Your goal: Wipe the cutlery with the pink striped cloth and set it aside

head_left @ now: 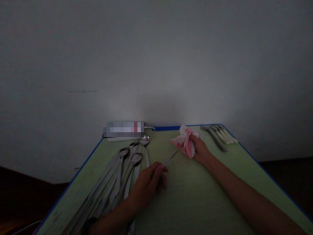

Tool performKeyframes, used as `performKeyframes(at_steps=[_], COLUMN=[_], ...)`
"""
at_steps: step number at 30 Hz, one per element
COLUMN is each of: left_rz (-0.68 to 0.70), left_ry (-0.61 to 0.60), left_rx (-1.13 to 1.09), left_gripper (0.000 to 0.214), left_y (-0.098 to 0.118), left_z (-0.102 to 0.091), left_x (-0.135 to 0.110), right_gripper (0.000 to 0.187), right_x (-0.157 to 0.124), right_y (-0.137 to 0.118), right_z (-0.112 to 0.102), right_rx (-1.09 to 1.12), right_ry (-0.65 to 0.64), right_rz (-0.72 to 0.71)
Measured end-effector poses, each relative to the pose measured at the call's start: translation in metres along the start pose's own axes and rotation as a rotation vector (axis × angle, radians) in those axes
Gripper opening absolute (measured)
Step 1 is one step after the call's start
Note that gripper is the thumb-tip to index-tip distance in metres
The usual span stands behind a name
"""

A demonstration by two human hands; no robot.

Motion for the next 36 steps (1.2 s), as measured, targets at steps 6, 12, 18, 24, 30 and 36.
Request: performKeyframes(at_steps=[6,12,18,24,30,36], left_rz=[0.005,0.151,0.167,0.157,0.138,0.115], left_ry=[0.042,-0.158,-0.256,-0.219,-0.243,-0.247], left_rx=[-0.096,-0.079,-0.140,0.075,0.252,0.297], left_gripper=[0.037,0.035,0.027,0.027,0.031,0.032], left_y=[-0.003,0.012,0.020,0.013,0.014,0.016], left_z=[-0.005,0.003,0.005,0.009,0.013,0.014], left_x=[0.000,-0.008,-0.014,-0.008,-0.005,-0.003], right_gripper=[0.025,0.028,0.026,0.024,0.023,0.026], right_x=[0.003,0.002,0.002,0.009,-0.005,-0.015], right_y=[0.001,0.000,0.002,0.002,0.004,0.004], right_z=[0.002,-0.004,-0.003,-0.011,-0.003,0.009], right_rx=[0.005,0.014,-0.003,-0.018,-0.094,-0.243], right_ry=[-0.075,0.054,0.029,0.039,0.076,-0.006], right_rz=[-0.003,-0.070,-0.050,-0.082,-0.111,-0.097])
Point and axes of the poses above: each hand's wrist, its own x-axis towards the middle knuckle, its own z-axis out of the palm, y = z × x, the point moved 6 cm from there along x, towards the middle knuckle, and after that the axes turned 3 degrees about x, right-handed, at the moved point
